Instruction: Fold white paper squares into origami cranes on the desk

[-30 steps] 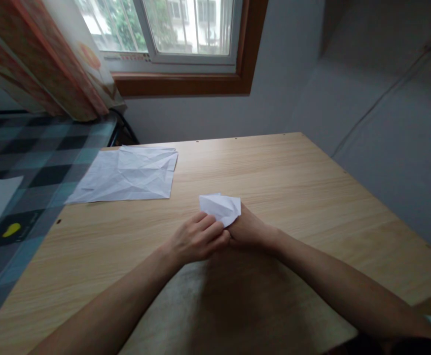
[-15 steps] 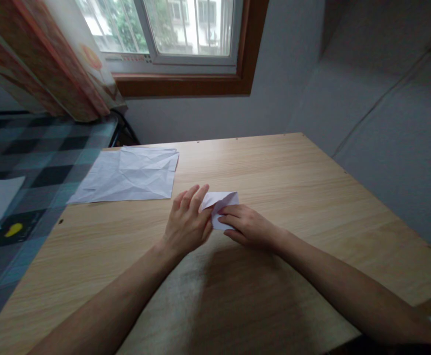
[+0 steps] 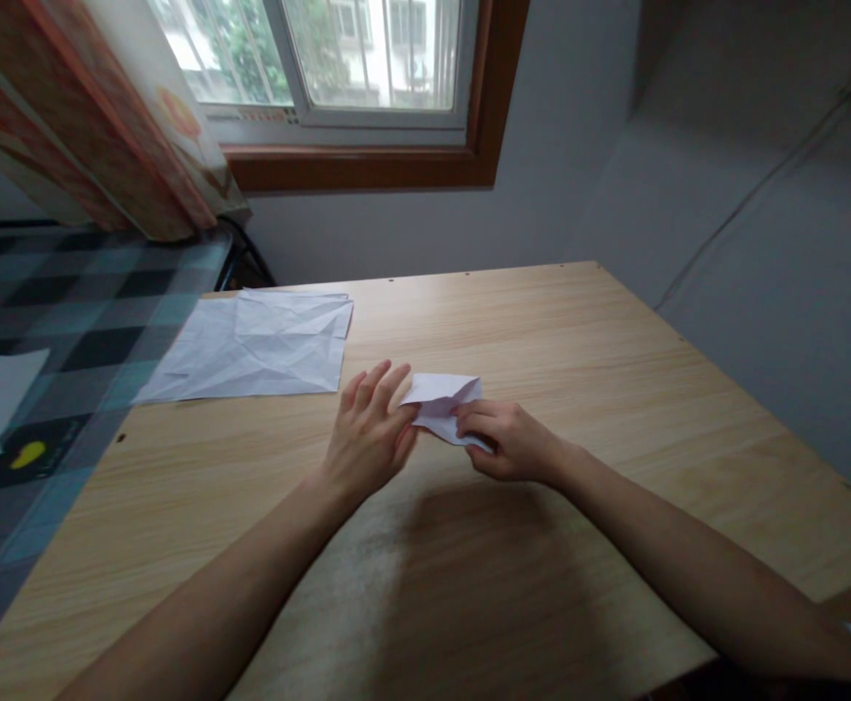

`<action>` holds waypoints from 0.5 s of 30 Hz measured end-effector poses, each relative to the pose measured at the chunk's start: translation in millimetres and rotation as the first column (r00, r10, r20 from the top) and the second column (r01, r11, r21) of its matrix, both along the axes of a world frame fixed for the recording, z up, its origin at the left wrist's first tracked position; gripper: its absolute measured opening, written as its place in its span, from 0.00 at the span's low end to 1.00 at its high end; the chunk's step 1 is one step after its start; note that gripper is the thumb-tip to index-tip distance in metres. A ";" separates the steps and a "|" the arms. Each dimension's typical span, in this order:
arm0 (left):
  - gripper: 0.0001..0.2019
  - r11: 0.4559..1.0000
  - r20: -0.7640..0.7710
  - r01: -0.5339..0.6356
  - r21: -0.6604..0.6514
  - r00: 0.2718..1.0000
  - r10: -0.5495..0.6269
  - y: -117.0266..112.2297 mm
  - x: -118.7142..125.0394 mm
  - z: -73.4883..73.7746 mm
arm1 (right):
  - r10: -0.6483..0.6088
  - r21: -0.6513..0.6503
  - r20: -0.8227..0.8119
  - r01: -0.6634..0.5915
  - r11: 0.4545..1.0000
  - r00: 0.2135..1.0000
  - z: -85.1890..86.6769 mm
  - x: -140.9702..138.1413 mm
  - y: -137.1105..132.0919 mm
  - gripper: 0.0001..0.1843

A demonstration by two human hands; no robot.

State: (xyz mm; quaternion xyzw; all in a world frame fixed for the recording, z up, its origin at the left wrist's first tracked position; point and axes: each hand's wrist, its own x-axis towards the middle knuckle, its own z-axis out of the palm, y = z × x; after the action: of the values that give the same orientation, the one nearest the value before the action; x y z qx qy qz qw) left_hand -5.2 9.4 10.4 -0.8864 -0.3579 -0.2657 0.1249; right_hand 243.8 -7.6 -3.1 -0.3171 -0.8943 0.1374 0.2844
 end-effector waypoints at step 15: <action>0.04 0.986 0.060 0.151 0.077 0.986 -0.155 -0.5 2.5 -1.7 | 0.014 0.033 -0.188 -0.008 0.999 0.982 -2.5 -10.3 -0.9 0.06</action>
State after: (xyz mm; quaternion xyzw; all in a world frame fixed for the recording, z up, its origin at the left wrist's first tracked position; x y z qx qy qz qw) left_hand -2.7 8.9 8.7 -0.8970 -0.2828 -0.3161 0.1243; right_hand 233.6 -8.6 -5.7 -0.2930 -0.8672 0.1543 0.3720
